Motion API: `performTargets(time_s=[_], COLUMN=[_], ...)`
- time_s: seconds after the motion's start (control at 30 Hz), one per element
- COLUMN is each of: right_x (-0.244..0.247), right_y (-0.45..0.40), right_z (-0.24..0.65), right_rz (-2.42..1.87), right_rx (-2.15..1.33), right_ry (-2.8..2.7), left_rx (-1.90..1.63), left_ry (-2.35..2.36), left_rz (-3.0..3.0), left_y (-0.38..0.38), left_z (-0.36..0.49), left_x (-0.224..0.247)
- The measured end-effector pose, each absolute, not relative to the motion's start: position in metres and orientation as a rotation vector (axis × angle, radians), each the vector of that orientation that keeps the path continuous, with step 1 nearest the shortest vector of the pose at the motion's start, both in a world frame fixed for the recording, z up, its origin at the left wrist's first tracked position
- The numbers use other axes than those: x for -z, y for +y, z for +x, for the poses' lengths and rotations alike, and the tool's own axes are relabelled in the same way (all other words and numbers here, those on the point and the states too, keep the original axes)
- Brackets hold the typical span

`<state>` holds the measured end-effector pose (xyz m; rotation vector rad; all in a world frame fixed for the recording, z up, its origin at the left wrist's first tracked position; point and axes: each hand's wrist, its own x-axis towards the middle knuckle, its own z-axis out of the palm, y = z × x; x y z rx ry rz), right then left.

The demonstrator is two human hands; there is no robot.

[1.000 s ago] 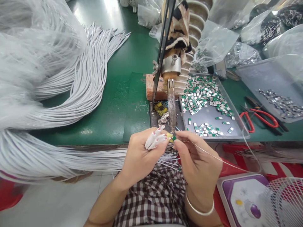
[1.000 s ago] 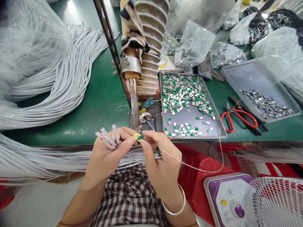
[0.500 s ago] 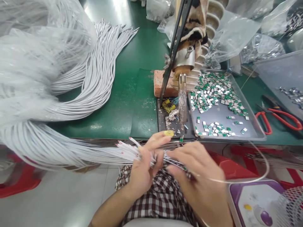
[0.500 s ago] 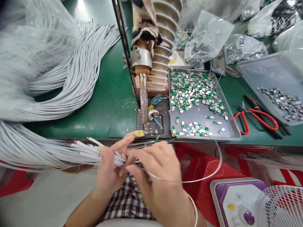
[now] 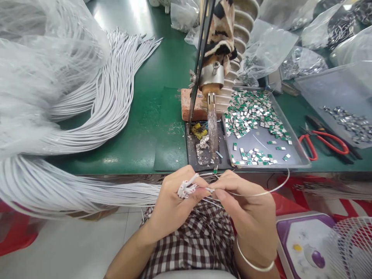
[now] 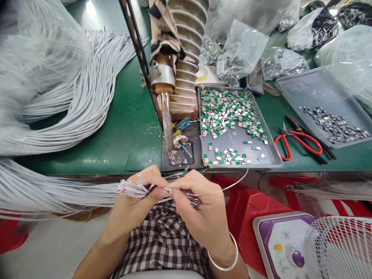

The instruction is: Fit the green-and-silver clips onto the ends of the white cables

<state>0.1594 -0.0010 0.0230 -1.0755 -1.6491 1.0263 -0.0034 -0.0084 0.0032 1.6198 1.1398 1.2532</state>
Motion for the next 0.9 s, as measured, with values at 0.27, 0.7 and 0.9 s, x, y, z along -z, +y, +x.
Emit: performTargets(time_s=[0.27,0.7,0.9], right_x=[-0.014,-0.005,-0.003], right_y=[0.04,0.051,0.02], right_z=[0.184,0.176,0.145], right_rz=[-1.504,-1.408,-1.199], right_rx=[-0.502,-0.408,-0.55], right_ry=[-1.808,-1.645,-1.522], left_rx=[-1.319,-1.273,-1.307], left_ry=[1.15,1.284,1.247], left_rz=[1.432,1.306,1.377], left_y=[-0.001,0.011,0.014], left_z=[-0.006,0.005,0.008], left_x=[0.008,-0.007,-0.013])
